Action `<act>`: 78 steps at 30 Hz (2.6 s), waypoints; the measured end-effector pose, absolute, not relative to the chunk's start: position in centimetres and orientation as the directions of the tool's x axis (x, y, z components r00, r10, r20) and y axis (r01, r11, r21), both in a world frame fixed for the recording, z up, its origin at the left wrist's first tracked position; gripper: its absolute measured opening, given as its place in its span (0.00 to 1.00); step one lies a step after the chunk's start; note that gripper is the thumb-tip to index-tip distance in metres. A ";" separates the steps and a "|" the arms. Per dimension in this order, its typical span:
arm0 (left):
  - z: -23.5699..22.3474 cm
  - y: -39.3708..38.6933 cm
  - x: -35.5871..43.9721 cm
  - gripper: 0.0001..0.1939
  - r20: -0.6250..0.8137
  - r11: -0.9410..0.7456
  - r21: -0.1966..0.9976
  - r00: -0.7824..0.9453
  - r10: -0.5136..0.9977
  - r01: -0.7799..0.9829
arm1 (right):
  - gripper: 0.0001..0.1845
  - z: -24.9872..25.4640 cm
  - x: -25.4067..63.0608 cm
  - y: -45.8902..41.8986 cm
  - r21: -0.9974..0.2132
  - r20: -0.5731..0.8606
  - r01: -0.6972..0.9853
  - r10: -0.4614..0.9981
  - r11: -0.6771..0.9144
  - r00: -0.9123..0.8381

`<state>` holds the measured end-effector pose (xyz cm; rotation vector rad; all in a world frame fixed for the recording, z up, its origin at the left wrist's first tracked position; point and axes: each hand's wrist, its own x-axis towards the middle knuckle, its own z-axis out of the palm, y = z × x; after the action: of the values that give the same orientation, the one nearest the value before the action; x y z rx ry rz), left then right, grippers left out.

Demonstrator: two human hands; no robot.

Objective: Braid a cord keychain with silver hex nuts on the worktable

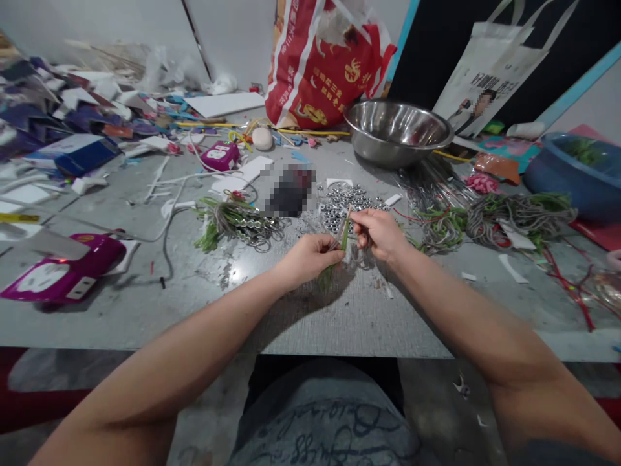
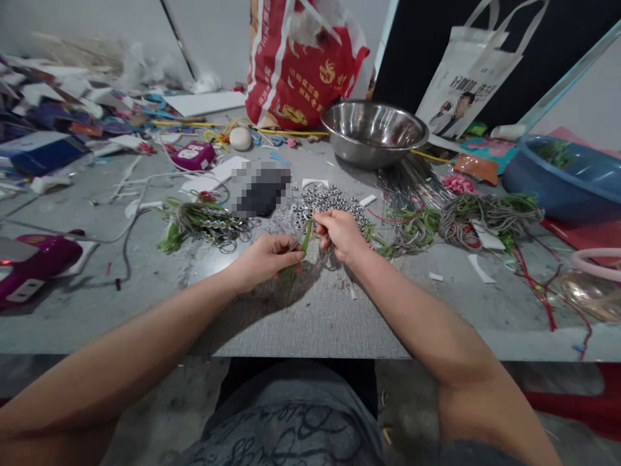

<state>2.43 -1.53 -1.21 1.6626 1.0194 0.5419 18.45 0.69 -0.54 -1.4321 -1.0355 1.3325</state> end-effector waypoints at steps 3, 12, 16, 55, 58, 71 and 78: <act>-0.9 -1.3 2.1 0.12 -0.176 -0.162 0.882 0.628 0.758 0.442 | 0.12 -1.5 19.1 0.5 -0.933 -0.339 0.123 0.940 -0.339 0.024; 1.2 -0.9 0.2 0.17 -0.381 -0.283 0.719 0.701 0.603 0.634 | 0.08 -1.1 23.2 -2.5 -0.447 -0.137 0.894 0.984 0.039 -0.112; 1.0 -0.5 -0.2 0.22 -0.339 -0.440 0.491 0.630 0.699 0.752 | 0.10 -1.8 23.7 -3.0 -0.086 0.097 0.989 0.989 0.122 -0.114; 0.2 -0.5 0.1 0.12 -0.159 -0.703 0.602 0.920 0.359 0.379 | 0.13 -3.2 23.5 -3.7 -0.267 0.265 0.529 0.589 0.806 -0.764; 0.3 -0.5 0.0 0.11 -0.170 -0.677 0.644 0.930 0.325 0.355 | 0.14 -3.2 23.6 -3.6 -0.267 0.282 0.524 0.586 0.809 -0.760; -2.4 -0.2 0.9 0.19 0.210 -0.892 0.200 0.871 0.444 0.407 | 0.16 -3.4 23.5 -3.6 -0.111 0.309 0.588 0.590 0.801 -0.746; -2.2 -0.2 0.7 0.18 0.149 -0.881 0.125 0.869 0.472 0.457 | 0.15 -3.6 23.7 -3.5 -0.129 0.328 0.601 0.606 0.789 -0.725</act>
<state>0.71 -0.17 -2.16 2.9542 0.7357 0.2692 23.66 -3.50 -3.55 -0.9188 -2.6261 0.0191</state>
